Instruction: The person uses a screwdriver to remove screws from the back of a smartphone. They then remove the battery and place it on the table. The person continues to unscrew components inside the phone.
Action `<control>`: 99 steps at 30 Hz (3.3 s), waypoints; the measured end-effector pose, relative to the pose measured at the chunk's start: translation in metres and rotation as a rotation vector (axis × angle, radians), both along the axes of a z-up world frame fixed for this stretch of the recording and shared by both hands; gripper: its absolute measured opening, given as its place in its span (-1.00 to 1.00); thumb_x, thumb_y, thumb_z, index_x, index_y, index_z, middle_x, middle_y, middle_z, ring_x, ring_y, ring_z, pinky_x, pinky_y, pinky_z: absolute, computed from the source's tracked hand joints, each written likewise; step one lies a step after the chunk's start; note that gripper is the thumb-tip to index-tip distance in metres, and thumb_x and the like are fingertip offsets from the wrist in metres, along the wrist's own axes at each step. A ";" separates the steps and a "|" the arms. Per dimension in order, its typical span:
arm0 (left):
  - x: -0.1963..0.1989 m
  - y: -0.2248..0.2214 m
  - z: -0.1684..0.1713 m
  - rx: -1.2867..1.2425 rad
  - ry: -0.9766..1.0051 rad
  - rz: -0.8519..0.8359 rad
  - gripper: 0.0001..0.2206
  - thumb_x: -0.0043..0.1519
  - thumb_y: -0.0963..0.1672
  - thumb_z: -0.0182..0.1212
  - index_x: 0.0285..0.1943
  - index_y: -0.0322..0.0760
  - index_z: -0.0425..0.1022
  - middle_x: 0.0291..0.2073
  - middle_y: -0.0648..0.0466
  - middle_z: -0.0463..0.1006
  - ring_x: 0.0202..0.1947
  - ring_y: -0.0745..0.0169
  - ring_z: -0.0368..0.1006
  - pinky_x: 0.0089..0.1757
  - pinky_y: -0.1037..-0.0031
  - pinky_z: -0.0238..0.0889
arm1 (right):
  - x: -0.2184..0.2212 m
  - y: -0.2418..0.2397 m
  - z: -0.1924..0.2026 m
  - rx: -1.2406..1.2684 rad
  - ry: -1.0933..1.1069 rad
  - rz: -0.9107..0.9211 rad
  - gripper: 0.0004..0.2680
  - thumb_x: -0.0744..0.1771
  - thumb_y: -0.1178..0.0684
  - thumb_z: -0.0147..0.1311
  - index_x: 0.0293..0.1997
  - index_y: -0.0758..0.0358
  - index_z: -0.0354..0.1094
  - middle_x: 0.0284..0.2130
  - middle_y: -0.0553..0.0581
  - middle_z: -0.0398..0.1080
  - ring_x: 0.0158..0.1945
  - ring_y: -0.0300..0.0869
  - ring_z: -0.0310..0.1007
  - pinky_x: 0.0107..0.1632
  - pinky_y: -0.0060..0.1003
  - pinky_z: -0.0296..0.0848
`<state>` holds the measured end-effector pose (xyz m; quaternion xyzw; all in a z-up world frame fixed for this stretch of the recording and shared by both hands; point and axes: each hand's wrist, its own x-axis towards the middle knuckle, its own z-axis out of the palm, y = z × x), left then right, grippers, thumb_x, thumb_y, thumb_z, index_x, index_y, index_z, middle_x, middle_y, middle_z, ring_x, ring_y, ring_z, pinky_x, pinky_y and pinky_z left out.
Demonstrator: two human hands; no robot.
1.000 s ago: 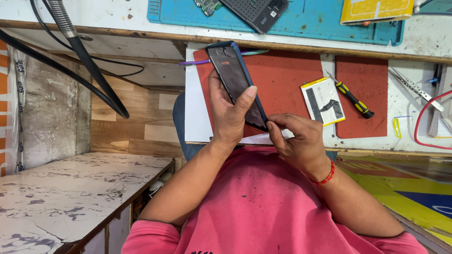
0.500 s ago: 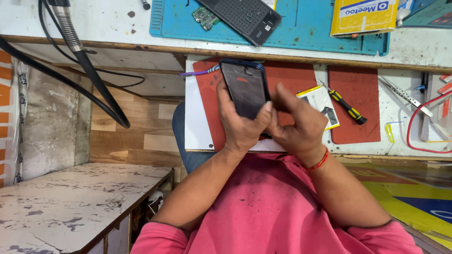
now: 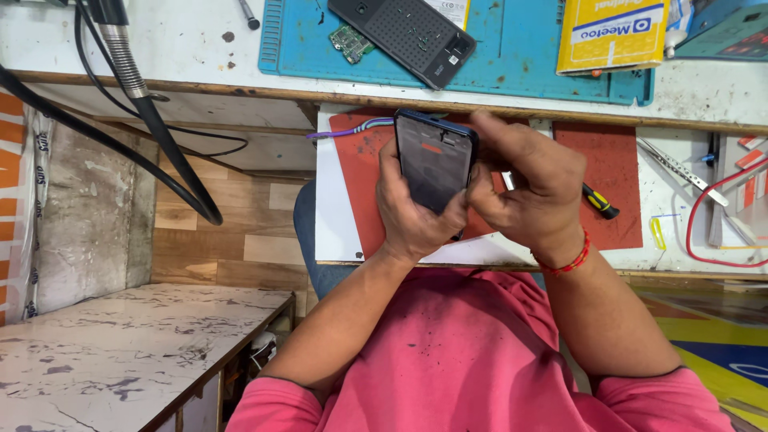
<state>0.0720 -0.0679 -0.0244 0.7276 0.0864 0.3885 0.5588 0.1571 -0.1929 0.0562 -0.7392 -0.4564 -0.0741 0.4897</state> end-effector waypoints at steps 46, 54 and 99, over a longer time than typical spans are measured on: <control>-0.031 0.052 0.002 0.221 0.362 -0.159 -0.26 -0.18 -0.01 0.77 0.04 -0.23 0.29 0.02 -0.07 0.13 0.03 -0.03 0.28 -0.03 0.21 0.34 | 0.016 -0.065 -0.034 -0.332 0.014 0.160 -0.86 0.22 0.26 0.23 -0.21 0.23 0.52 -0.36 0.11 0.57 -0.37 -0.15 0.61 -0.29 -0.29 0.55; -0.033 0.050 -0.001 0.296 0.255 -0.081 -0.18 -0.22 0.05 0.75 0.14 -0.19 0.27 0.02 -0.07 0.15 0.09 -0.09 0.20 0.07 0.12 0.24 | 0.014 -0.023 0.007 -0.605 0.149 0.386 -0.70 0.21 0.23 0.15 0.04 0.37 0.45 -0.32 0.23 0.56 -0.37 -0.04 0.61 -0.28 -0.23 0.57; -0.029 -0.016 -0.014 -1.031 -0.046 -0.505 -0.21 0.30 -0.27 0.33 0.68 -0.24 -0.07 0.46 -0.08 0.24 0.37 0.14 0.30 0.34 0.21 0.24 | -0.015 -0.035 0.028 -0.485 0.345 0.096 -0.73 0.30 0.08 0.23 0.10 0.24 0.46 0.12 0.30 0.48 0.16 0.09 0.54 0.14 -0.16 0.48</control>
